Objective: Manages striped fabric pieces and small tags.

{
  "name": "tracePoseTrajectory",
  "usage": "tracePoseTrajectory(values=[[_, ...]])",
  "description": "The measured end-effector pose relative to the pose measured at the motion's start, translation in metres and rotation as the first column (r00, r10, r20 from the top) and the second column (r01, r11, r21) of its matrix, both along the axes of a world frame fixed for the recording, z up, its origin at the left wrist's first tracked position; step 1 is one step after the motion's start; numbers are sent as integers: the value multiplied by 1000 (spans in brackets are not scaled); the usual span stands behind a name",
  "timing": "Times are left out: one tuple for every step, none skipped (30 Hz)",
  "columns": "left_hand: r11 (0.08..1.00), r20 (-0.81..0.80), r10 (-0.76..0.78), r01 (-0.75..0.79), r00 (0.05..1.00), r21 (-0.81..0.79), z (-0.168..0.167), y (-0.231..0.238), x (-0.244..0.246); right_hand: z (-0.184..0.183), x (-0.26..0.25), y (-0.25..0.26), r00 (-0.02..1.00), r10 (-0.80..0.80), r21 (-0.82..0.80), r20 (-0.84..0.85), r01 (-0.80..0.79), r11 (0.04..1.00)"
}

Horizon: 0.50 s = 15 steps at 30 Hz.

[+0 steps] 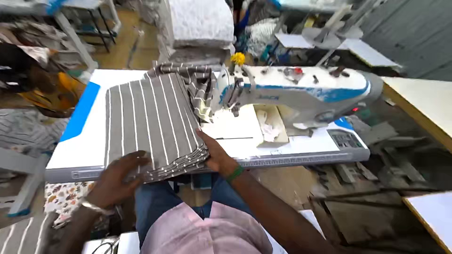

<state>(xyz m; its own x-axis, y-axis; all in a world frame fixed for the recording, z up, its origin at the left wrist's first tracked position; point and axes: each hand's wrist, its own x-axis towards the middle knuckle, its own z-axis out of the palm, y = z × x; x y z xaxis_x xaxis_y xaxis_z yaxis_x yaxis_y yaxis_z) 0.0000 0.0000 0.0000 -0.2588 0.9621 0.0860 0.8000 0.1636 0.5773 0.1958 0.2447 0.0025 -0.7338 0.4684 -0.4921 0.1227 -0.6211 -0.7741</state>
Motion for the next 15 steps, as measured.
tracePoseTrajectory(values=[[995,47,39,-43,998,87,-9,28,27,-8,4,-1,1000,-29,-24,-1,29,999],[984,76,72,-84,994,159,-15,53,52,-14,8,-3,999,-45,-41,-3,45,998],[975,60,96,-106,994,198,-18,75,72,-18,12,-3,999,-52,-60,-6,51,997],[975,4,108,-107,994,195,-17,92,85,-19,15,-3,999,-49,-73,-11,48,996],[978,-65,112,-98,992,186,-16,105,89,-20,19,-3,999,-41,-81,-18,39,996],[979,-97,116,-97,988,177,-15,115,87,-19,22,-2,999,-19,-63,-26,17,998],[980,-76,127,-113,989,164,-13,119,81,-18,26,0,1000,11,-12,-19,-11,1000],[976,2,152,-151,988,157,-10,119,73,-17,31,3,999,46,89,6,-46,995],[968,139,195,-214,971,135,-8,116,65,-16,38,5,996,69,265,59,-83,961],[954,318,237,-281,918,103,-5,111,57,-16,45,5,992,42,500,117,-95,861],[945,474,240,-315,847,85,-3,106,49,-18,52,2,991,-43,728,127,-63,683],[942,577,215,-323,788,89,-3,101,44,-17,56,2,989,-100,873,108,-47,485],[945,631,187,-313,753,95,-5,98,42,-13,56,4,991,-103,945,82,-45,323],[947,659,170,-306,733,97,-9,96,43,-8,52,7,996,-67,977,65,-50,208],[945,696,173,-317,696,82,-13,96,46,-4,47,8,998,1,988,71,-70,137]])
